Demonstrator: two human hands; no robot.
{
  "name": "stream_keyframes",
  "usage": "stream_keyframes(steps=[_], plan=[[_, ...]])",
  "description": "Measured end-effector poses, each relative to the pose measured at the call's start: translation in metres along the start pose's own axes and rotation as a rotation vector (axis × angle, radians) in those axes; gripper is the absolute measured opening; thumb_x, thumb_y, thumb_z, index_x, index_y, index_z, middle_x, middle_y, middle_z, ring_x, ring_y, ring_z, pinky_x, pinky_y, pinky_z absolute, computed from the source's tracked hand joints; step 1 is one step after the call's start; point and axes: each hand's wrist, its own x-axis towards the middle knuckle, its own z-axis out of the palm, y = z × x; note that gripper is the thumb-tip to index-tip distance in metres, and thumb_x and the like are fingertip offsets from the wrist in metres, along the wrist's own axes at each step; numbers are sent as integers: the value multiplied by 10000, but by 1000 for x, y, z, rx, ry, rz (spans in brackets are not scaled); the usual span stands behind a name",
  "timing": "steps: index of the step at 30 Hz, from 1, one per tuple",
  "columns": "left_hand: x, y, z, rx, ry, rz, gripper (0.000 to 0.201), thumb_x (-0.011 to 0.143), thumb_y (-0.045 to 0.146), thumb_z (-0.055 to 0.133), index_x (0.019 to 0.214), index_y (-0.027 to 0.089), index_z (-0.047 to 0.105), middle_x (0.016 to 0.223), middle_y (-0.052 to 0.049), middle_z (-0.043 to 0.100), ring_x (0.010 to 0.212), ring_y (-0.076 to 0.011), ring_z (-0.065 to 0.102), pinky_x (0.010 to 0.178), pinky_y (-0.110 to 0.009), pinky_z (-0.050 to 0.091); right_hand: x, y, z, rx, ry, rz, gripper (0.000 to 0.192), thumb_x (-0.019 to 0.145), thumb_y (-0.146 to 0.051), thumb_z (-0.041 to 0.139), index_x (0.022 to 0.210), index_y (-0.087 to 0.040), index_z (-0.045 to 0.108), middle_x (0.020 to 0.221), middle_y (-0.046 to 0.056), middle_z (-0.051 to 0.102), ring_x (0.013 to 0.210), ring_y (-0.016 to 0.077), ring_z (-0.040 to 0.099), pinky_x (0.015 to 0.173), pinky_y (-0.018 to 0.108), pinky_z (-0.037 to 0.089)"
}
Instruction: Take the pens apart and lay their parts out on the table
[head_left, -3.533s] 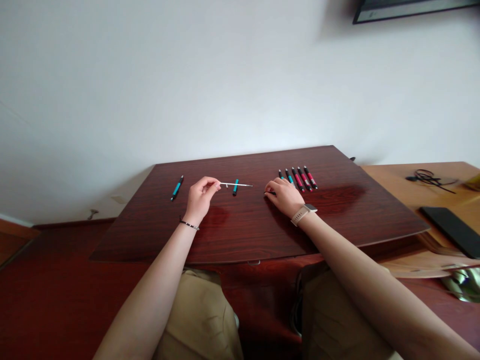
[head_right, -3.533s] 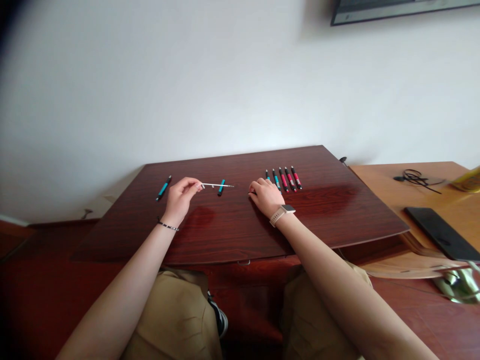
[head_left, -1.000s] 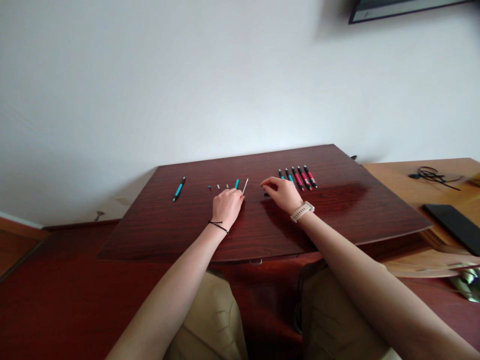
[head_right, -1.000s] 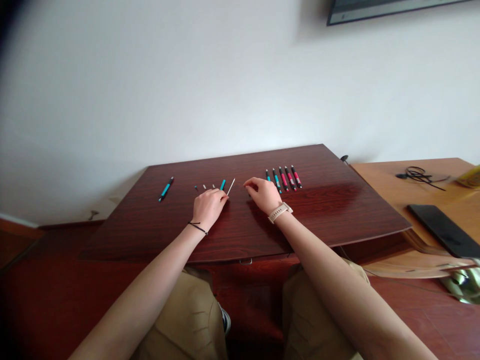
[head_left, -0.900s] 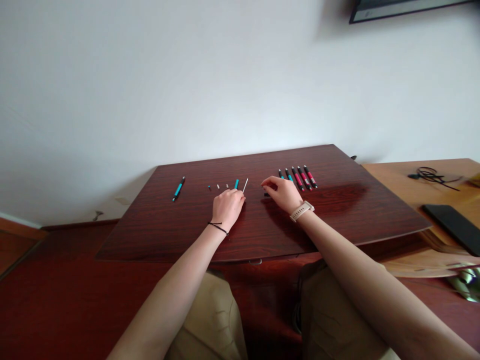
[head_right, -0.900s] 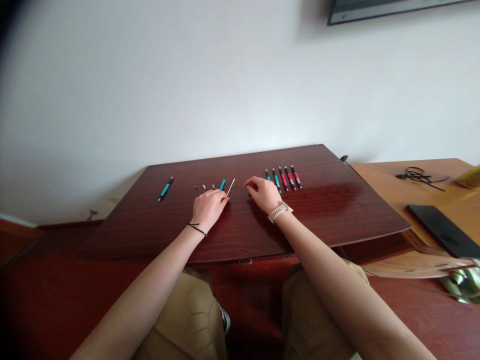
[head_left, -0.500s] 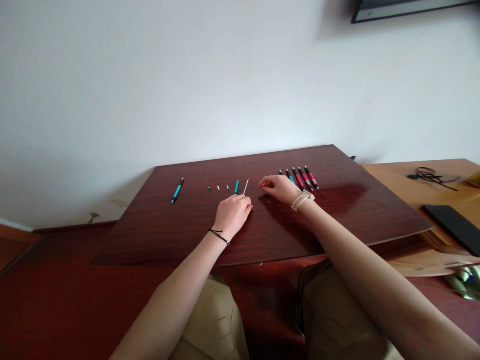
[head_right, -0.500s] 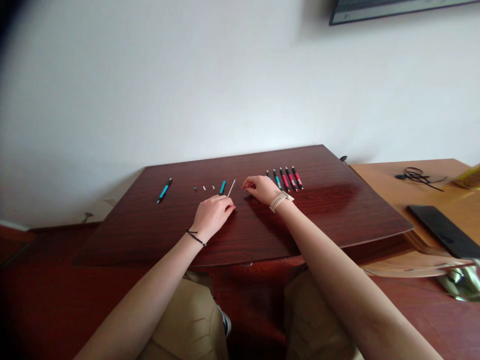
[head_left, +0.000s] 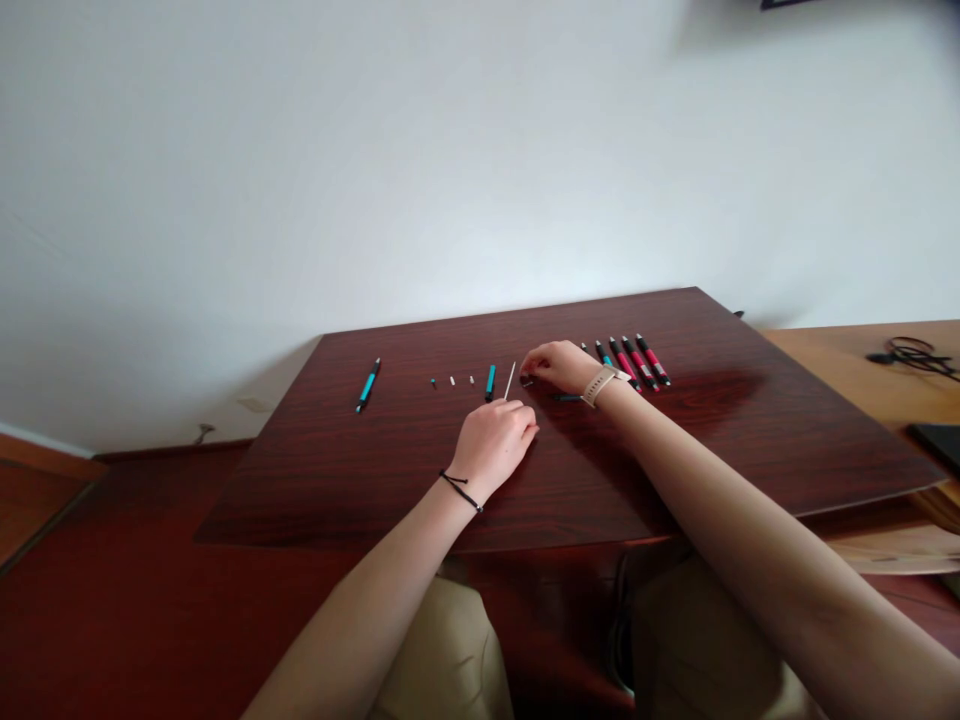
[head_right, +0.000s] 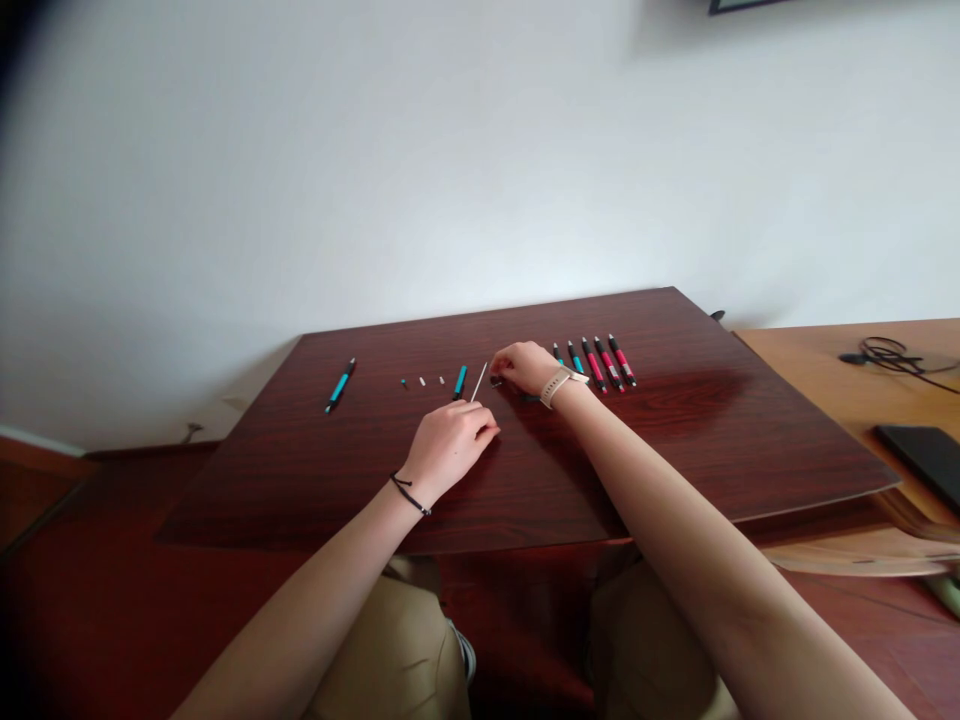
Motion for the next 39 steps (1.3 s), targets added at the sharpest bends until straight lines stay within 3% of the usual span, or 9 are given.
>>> stream_keyframes(steps=[3,7,10,16,25,34,39], plan=[[0,-2,1,-8,-5,-4,165,1017,244,674,872,238,754,918,-57,769,953,-236,716,812,-347,542,-3,-4,-3,-55,25,48,244,858,-111,714,1052,-232,799,962,50,821,877,240,751,797,302,535],[0,-3,3,-8,-10,-1,156,1016,244,678,880,239,755,929,-57,774,951,-235,718,823,-349,545,-9,-17,-1,-168,-35,142,145,887,-299,792,986,-214,729,926,101,789,868,287,738,780,349,535],[0,0,3,-5,-6,14,146,1009,243,693,877,233,755,934,-49,779,940,-239,716,839,-366,548,-11,-26,4,-217,-9,222,310,882,-466,830,966,-202,690,945,141,781,910,330,744,789,381,537],[-3,4,2,-3,-6,8,148,1003,237,709,862,219,754,921,-41,775,943,-223,719,867,-348,539,-5,-28,7,-230,-50,223,158,884,-284,809,950,-199,694,1020,104,787,973,272,743,835,329,521],[-3,0,7,-2,1,-2,150,1002,246,716,859,216,753,910,-41,765,937,-223,710,862,-339,530,1,-17,4,-96,-19,205,281,841,-191,852,1064,-187,682,986,48,797,919,214,740,797,285,500],[-2,-2,6,-33,7,-24,135,993,230,719,866,220,762,921,-40,773,945,-224,713,853,-332,530,-15,-24,-18,-83,210,195,307,954,-166,657,1260,-187,640,1037,72,810,958,258,750,844,327,507],[-1,-4,7,-52,15,-39,140,995,230,711,862,223,754,936,-32,782,938,-226,715,827,-334,521,-18,-13,-16,-92,94,198,331,908,-121,690,1235,-170,697,1093,77,812,990,231,751,868,300,529]])
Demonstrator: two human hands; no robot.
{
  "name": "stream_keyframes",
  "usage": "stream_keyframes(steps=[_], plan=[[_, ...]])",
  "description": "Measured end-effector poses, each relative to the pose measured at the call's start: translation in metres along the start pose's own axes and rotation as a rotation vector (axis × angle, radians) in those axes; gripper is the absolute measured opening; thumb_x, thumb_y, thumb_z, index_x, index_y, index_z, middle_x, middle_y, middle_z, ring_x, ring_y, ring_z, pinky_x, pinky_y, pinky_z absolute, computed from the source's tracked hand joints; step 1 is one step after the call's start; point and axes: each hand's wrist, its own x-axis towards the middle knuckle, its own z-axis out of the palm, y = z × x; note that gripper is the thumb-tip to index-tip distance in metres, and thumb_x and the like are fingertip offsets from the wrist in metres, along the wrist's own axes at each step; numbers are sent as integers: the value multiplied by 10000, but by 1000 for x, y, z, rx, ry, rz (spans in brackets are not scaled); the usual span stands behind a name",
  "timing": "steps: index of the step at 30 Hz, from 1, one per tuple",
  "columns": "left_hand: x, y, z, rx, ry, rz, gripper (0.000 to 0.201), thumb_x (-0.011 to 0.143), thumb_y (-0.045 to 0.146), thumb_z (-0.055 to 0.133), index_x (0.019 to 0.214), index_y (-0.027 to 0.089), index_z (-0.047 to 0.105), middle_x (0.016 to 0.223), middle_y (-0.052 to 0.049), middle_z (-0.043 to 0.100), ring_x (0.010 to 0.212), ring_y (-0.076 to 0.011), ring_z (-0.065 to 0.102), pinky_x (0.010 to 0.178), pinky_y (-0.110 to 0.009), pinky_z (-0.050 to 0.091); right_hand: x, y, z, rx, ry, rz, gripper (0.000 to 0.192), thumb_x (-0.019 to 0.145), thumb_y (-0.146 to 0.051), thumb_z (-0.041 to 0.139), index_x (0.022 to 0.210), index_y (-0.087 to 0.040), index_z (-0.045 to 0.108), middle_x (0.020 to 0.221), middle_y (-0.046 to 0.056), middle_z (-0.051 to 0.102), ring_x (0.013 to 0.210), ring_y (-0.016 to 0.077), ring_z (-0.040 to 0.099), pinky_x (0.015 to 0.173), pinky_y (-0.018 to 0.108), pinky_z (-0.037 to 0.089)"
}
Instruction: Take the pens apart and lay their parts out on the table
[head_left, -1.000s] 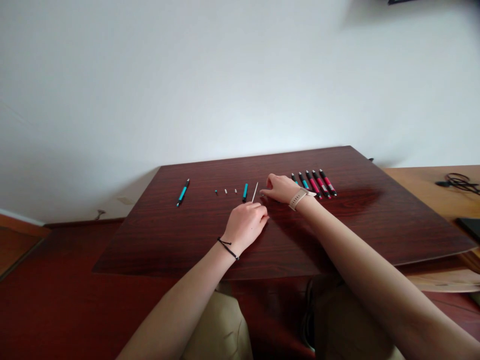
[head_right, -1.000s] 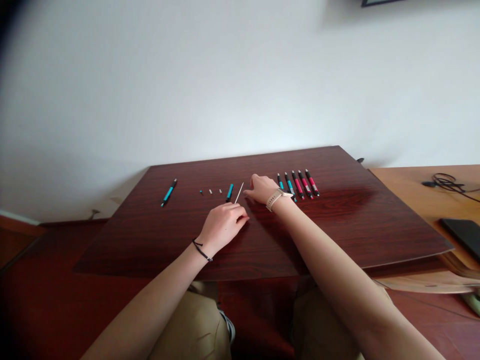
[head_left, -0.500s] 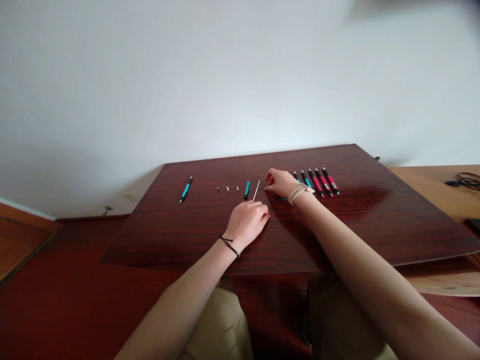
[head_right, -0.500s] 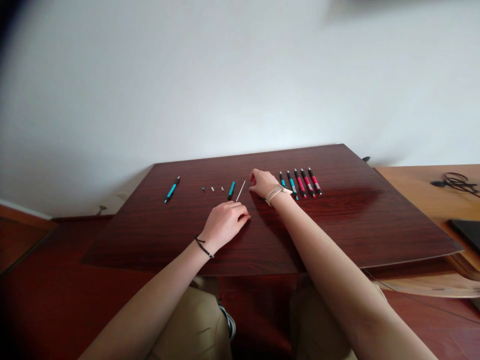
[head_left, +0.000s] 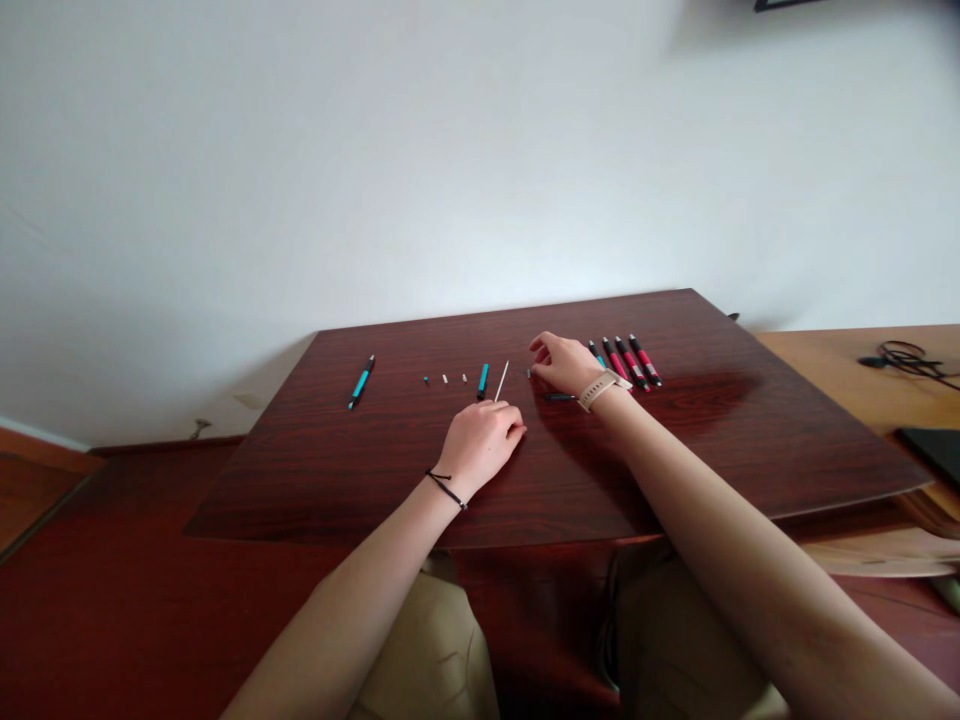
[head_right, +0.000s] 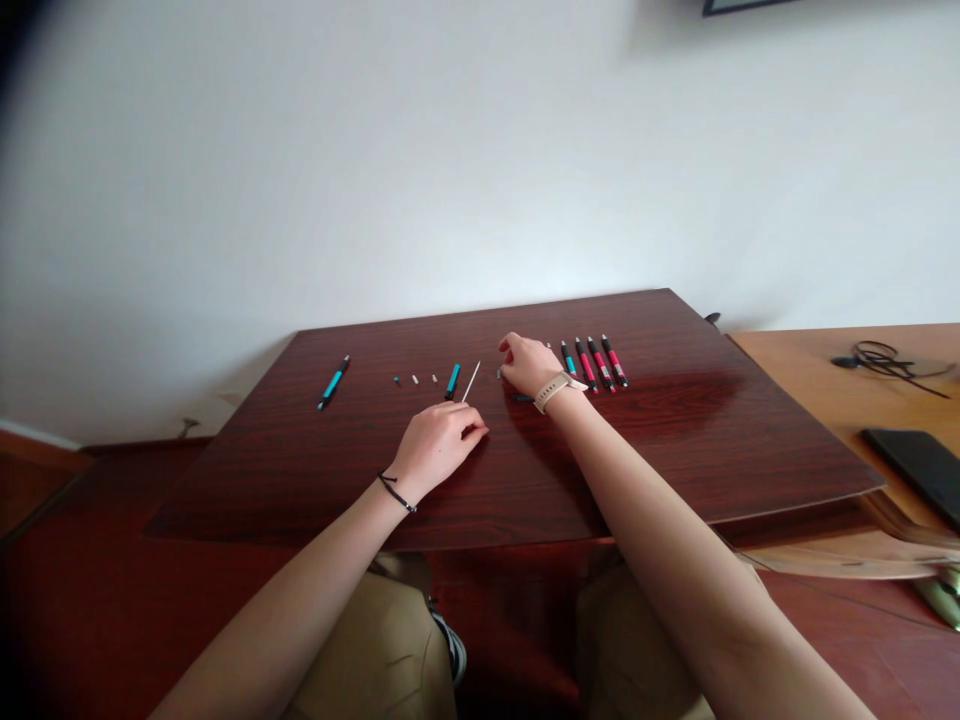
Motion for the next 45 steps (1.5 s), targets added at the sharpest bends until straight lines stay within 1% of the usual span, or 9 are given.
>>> stream_keyframes(steps=[3,7,12,21,25,30,38,41,45], plan=[[0,0,1,5,3,9,132,996,237,710,872,224,753,936,-33,779,939,-226,715,825,-332,518,2,-1,6,-67,-68,-18,347,894,-174,759,1240,-170,735,1144,85,810,1049,241,750,920,307,534],[0,2,0,18,-5,7,129,993,242,716,871,225,752,926,-36,776,938,-227,715,829,-331,518,5,-6,10,-141,-86,4,272,909,-304,803,1152,-183,803,1136,95,817,1092,274,744,941,331,540],[1,3,0,18,-6,5,127,992,239,721,868,225,749,931,-32,778,941,-223,717,832,-327,516,7,-8,13,-128,-93,38,175,915,-301,792,1059,-210,832,1085,75,830,1042,250,756,910,313,544],[1,2,2,35,-4,7,128,997,243,710,878,225,752,924,-35,769,947,-224,713,847,-334,526,7,-11,21,-98,-77,35,187,897,-380,823,1002,-226,829,1078,68,830,1021,249,755,906,315,545],[1,3,0,15,-12,0,133,997,234,705,873,225,753,925,-41,770,940,-227,714,846,-333,530,4,-11,14,-50,-45,38,258,943,-412,782,1093,-202,798,1086,78,827,1012,259,754,898,333,546],[1,1,-1,0,-7,-5,137,1001,234,699,877,226,757,944,-47,773,950,-227,717,850,-328,535,-4,-6,-4,2,24,31,202,1003,-297,670,1149,-204,773,1092,72,827,996,241,756,897,323,540],[2,-2,-1,-13,2,-16,129,996,240,704,882,226,762,952,-46,783,943,-225,723,846,-321,536,-38,3,-24,-134,-95,-15,241,970,-156,588,1072,-216,799,1055,74,819,1003,253,750,873,317,516],[2,-3,0,-21,14,-15,120,993,241,707,887,225,761,958,-44,787,944,-221,724,834,-314,532,-54,9,-28,-160,-115,-90,197,973,-185,617,1066,-208,789,1074,84,794,993,245,743,887,316,518],[3,-5,2,-36,19,-31,111,986,249,716,884,227,755,954,-34,789,924,-222,724,811,-315,523,-69,19,-27,-216,-123,-157,102,960,-254,705,1015,-207,777,1066,101,756,1073,269,718,976,339,516]])
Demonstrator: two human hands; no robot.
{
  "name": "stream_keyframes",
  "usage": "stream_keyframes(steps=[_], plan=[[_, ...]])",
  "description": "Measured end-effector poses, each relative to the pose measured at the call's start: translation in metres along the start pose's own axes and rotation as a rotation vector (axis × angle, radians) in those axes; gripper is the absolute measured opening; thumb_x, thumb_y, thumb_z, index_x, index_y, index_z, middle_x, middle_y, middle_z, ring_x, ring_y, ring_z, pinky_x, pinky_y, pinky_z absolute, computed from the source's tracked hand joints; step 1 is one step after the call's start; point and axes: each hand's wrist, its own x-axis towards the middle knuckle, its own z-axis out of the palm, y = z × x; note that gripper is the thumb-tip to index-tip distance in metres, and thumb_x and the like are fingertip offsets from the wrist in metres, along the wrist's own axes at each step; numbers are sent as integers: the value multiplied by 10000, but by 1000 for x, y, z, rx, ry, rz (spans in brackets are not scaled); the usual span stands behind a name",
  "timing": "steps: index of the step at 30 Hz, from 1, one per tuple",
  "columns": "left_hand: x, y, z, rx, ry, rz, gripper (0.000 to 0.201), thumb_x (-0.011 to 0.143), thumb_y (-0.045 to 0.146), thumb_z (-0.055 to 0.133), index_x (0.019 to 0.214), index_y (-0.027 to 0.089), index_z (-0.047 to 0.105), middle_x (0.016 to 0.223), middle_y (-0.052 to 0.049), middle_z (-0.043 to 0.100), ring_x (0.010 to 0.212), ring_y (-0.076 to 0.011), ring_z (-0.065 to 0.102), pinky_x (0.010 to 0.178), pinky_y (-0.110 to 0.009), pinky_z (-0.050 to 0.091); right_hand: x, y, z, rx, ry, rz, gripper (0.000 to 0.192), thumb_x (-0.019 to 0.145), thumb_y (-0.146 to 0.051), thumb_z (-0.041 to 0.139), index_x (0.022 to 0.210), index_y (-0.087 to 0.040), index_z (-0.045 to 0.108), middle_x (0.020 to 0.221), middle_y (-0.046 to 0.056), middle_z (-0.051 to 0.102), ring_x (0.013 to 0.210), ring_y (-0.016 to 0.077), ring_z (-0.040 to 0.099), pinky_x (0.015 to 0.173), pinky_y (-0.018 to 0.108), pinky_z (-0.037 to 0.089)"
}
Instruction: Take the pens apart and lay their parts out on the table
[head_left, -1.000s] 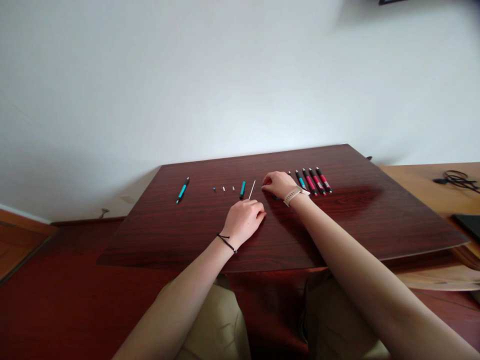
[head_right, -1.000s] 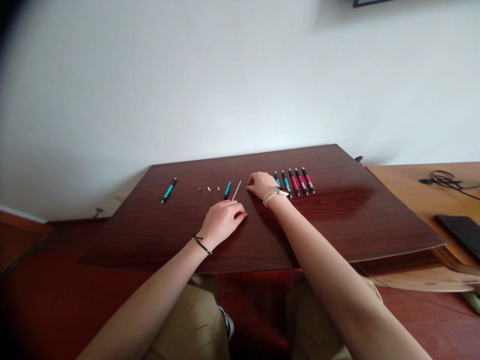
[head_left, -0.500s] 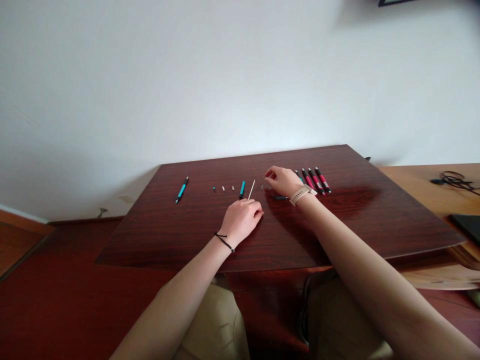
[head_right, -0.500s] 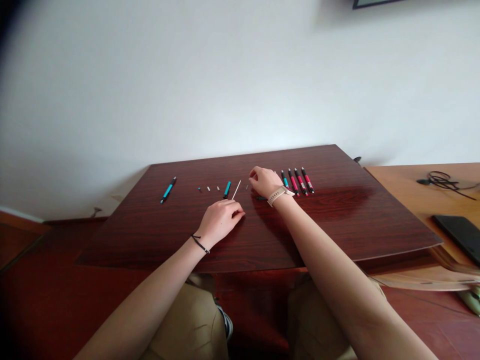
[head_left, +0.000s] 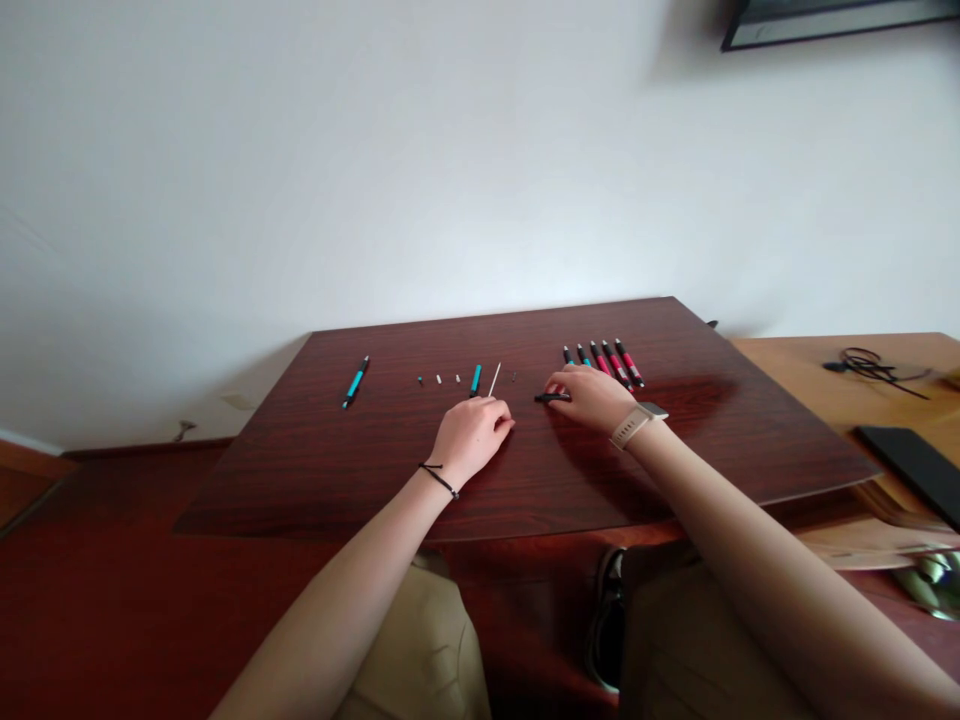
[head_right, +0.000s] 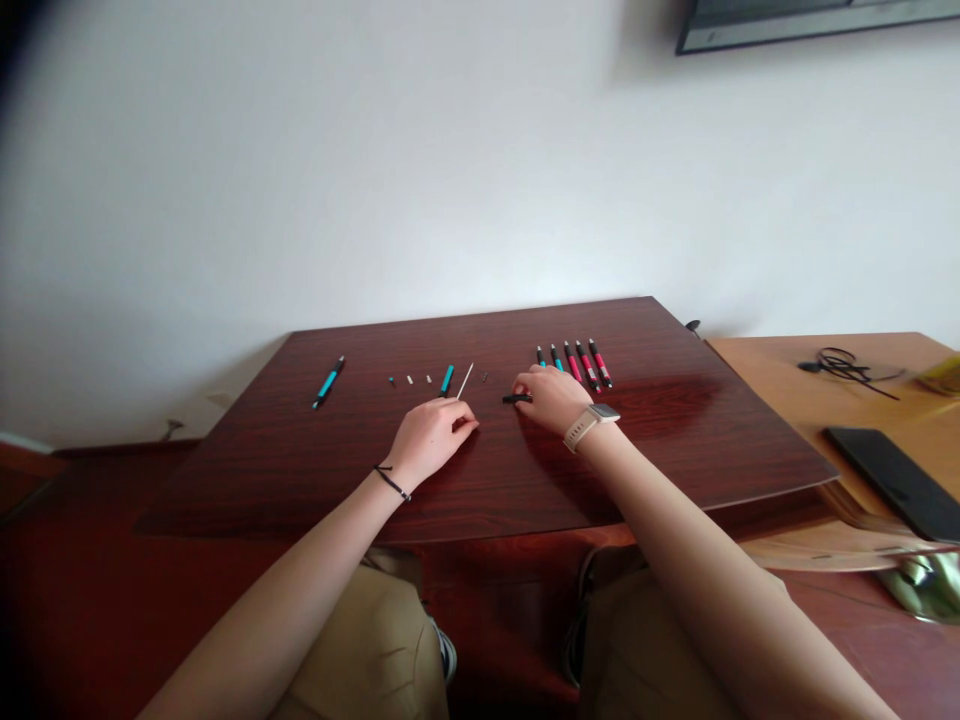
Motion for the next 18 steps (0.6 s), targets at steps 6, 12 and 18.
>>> stream_keyframes(steps=[6,12,18], plan=[[0,1,2,-117,32,-50,128,1015,289,678,928,234,753,966,-28,786,875,-200,727,800,-302,517,-3,-6,12,343,121,107,97,967,-254,699,1047,-198,705,983,76,761,927,239,722,896,367,553],[1,3,7,-283,92,-49,232,1095,400,555,1053,230,707,1066,-48,782,962,-212,747,868,-304,520,-1,-41,21,1315,65,92,405,874,-422,807,1201,-233,661,1041,44,778,932,199,740,881,355,608],[0,-3,4,-399,108,-90,217,1128,379,449,1049,233,588,928,-27,735,818,-191,719,765,-276,498,-3,-56,31,1634,59,204,463,700,-468,973,995,-211,727,1058,27,770,963,155,717,933,289,574]])
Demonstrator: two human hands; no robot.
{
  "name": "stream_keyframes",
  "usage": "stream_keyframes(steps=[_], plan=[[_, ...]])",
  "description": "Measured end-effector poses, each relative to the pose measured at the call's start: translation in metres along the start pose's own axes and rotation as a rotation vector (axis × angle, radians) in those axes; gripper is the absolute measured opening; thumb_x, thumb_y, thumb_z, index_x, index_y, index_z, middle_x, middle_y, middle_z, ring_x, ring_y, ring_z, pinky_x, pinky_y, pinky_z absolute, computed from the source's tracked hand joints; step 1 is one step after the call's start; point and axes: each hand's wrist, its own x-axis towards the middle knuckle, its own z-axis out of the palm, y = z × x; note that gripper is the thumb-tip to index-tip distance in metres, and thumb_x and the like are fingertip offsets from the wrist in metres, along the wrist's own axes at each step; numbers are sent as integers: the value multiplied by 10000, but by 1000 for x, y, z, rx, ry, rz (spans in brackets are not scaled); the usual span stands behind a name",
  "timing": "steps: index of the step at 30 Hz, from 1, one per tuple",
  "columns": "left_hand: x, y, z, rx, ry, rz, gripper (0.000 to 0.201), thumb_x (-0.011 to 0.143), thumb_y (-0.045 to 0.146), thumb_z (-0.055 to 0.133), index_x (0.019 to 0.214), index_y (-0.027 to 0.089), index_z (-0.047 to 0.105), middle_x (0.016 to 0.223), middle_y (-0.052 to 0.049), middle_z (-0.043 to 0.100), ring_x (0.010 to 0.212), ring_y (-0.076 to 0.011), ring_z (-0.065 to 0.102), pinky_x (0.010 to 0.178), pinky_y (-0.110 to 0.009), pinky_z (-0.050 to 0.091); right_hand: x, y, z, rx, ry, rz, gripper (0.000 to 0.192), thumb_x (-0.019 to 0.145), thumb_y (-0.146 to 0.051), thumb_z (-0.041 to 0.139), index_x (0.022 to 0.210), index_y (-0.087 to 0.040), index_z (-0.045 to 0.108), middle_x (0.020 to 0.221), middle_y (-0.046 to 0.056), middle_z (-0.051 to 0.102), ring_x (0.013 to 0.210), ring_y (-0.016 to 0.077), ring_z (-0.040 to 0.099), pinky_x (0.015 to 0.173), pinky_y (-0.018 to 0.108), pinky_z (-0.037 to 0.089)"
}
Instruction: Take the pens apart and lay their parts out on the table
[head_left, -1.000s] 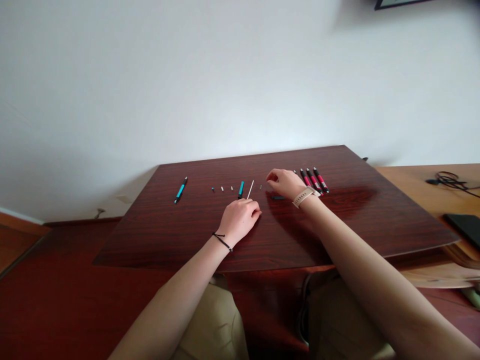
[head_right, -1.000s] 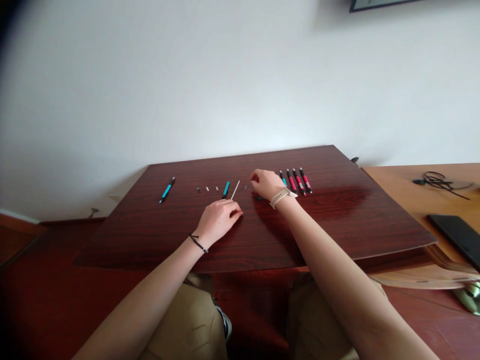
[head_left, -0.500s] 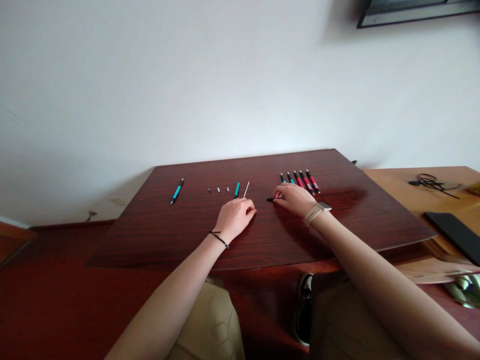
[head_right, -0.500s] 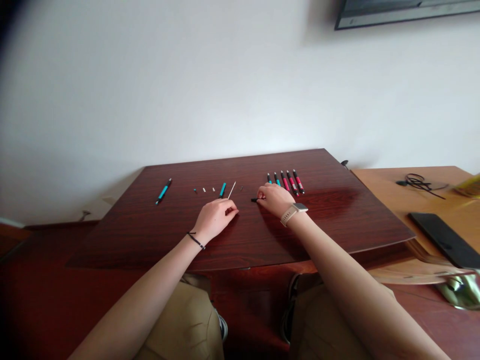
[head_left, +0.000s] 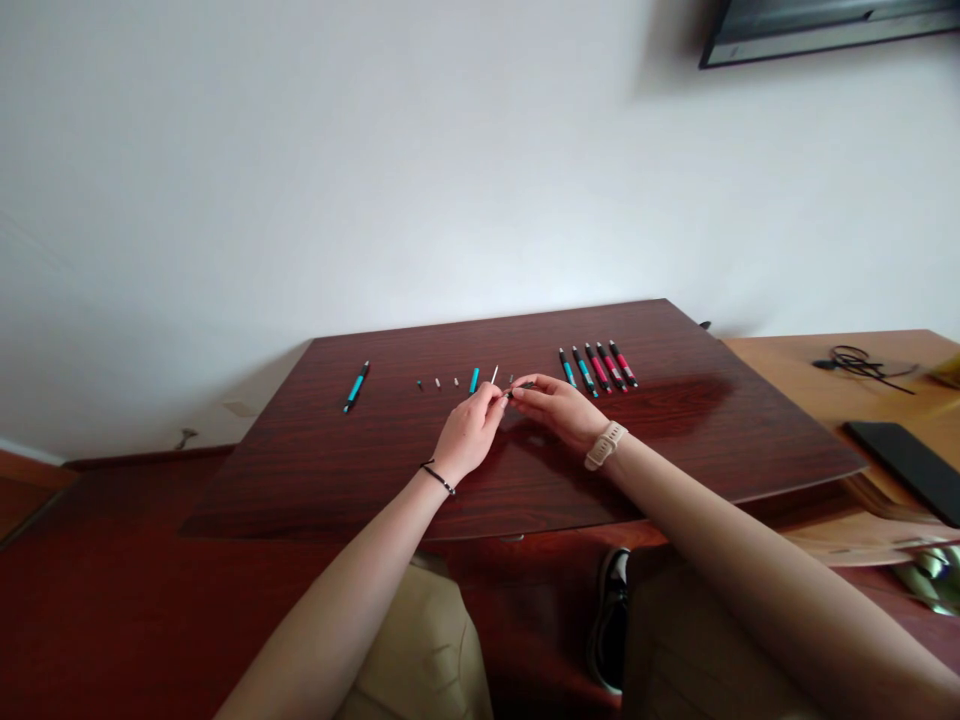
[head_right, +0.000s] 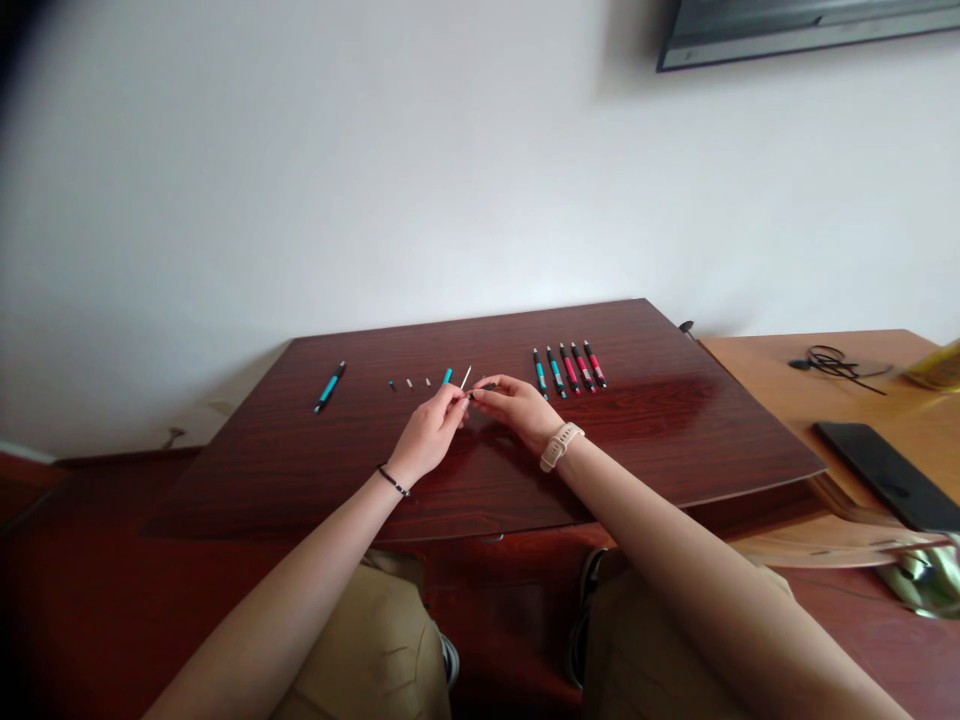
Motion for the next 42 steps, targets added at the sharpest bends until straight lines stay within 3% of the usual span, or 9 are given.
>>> stream_keyframes(steps=[5,11,14,19,22,26,34,38,42], plan=[[-1,0,-7,-30,-8,-15,278,1141,392,386,974,240,548,834,-9,679,766,-185,684,738,-268,473,-1,3,0,-255,-14,43,506,765,-650,894,833,-176,731,745,6,701,646,105,577,620,232,471],[0,2,-8,-45,-2,9,350,1136,430,385,866,235,490,757,6,587,699,-172,577,692,-275,403,-3,9,3,-288,-102,163,636,850,-798,732,835,-163,754,569,-27,575,503,92,452,498,236,343],[2,1,-8,-85,27,-7,390,1133,450,390,821,229,469,728,4,553,681,-163,535,689,-280,397,-3,8,6,-281,-82,36,558,836,-738,785,832,-182,735,635,-25,607,565,105,500,555,243,402],[3,-4,-6,-185,72,-71,461,1122,530,396,798,218,500,677,13,517,640,-150,497,644,-268,381,-5,0,13,-328,-70,-296,425,767,-541,923,946,-228,699,969,19,740,914,177,682,882,305,545],[4,-7,-5,-188,102,-86,504,1104,567,420,791,201,568,673,9,556,651,-149,513,629,-263,368,-6,0,14,-404,-104,-240,402,899,-569,795,1097,-233,701,896,13,734,777,167,658,755,303,543],[3,-9,-6,-163,105,-156,621,1071,647,440,648,197,505,600,7,519,601,-140,480,585,-272,318,-6,5,11,-457,-170,-153,391,954,-587,713,993,-198,712,839,18,722,665,143,599,657,289,503],[1,-7,-5,-199,36,-75,408,1087,530,465,843,214,548,705,18,551,669,-155,520,674,-265,374,-4,5,7,-529,-125,-300,297,918,-481,778,1025,-208,730,973,44,769,865,201,692,825,337,566],[3,-9,1,-146,91,-147,551,1090,592,406,711,212,531,634,-2,530,630,-171,504,631,-295,328,-3,5,5,-631,-128,-403,204,927,-388,783,1033,-220,738,1025,43,779,939,217,707,890,360,555],[3,-9,4,-193,86,-246,637,1063,675,407,628,221,507,572,-12,522,589,-182,517,602,-310,325,-4,2,5,-792,-69,-526,59,926,-255,759,980,-231,753,983,32,723,893,196,665,827,328,532]])
